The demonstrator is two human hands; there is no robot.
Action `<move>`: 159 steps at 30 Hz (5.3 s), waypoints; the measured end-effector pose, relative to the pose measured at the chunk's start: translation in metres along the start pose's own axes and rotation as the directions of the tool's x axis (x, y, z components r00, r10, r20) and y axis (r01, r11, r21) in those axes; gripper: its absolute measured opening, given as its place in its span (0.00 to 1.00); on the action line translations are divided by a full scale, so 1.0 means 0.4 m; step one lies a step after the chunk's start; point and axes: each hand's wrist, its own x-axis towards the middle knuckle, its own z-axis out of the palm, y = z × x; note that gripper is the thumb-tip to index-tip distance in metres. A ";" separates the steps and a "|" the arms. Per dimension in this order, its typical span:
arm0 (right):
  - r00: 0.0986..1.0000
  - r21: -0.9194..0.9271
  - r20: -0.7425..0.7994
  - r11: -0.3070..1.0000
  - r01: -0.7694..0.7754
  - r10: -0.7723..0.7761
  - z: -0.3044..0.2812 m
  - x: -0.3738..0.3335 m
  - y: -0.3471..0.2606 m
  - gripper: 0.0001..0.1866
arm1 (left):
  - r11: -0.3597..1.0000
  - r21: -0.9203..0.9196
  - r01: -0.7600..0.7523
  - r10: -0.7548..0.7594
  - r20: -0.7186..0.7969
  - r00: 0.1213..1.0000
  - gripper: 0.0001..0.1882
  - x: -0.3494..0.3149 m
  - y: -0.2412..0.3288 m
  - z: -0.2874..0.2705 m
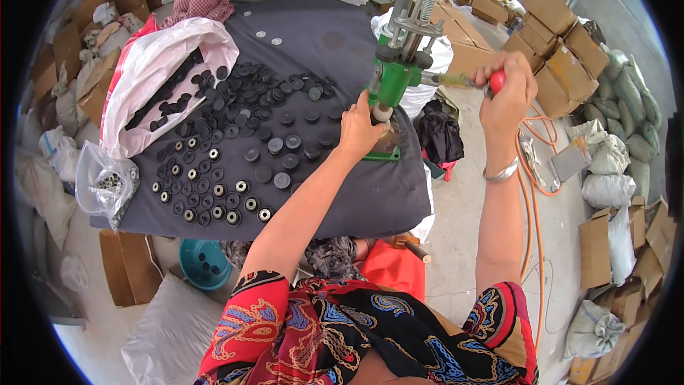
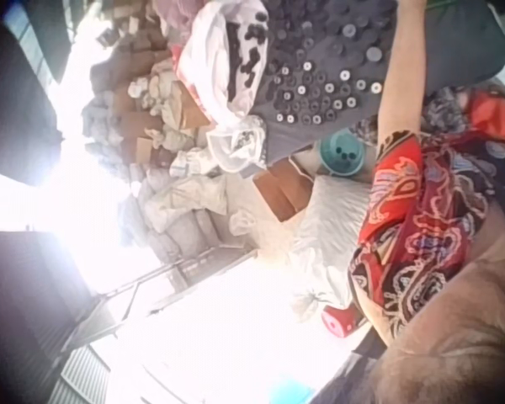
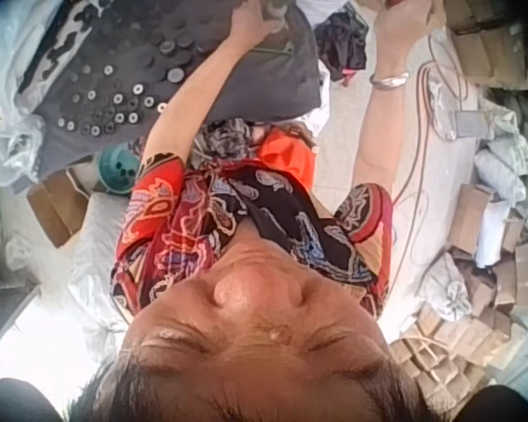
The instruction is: The person assembles black buttons by placing them under a green manual press, operating the lever to attach metal inserts, and then sorting the finished buttons on the table. The person repeatedly picks up buttons, positions them under the press, and moves completed units aside.
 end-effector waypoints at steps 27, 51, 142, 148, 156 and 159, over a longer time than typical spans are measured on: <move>0.994 -0.073 0.048 0.993 -0.094 0.098 0.000 0.048 -0.011 0.14 | 0.698 0.698 -0.160 -0.003 0.226 0.974 0.20 -0.100 -0.113 -0.176; 0.996 0.020 0.010 0.996 -0.088 0.088 0.017 0.149 0.029 0.12 | 0.999 0.034 -0.019 0.019 0.003 1.000 0.50 -0.008 0.006 -0.011; 0.211 -0.299 0.881 0.844 -0.446 0.424 0.173 -0.312 -0.027 0.20 | 0.214 -0.862 0.460 0.013 0.473 0.881 0.36 -0.362 0.134 -0.400; 0.501 -0.291 0.823 0.956 -0.034 0.268 0.174 -0.388 -0.006 0.19 | 0.286 -0.827 0.485 -0.191 0.446 0.874 0.16 -0.390 0.132 -0.378; 0.656 -0.317 0.702 0.946 -0.060 0.277 0.157 -0.457 0.003 0.14 | 0.223 -0.862 0.455 -0.184 0.421 0.888 0.12 -0.423 0.127 -0.322; 0.775 -0.290 0.631 0.929 0.229 0.006 0.164 -0.498 0.046 0.11 | 0.177 -0.884 0.433 -0.215 0.394 0.893 0.13 -0.433 0.134 -0.291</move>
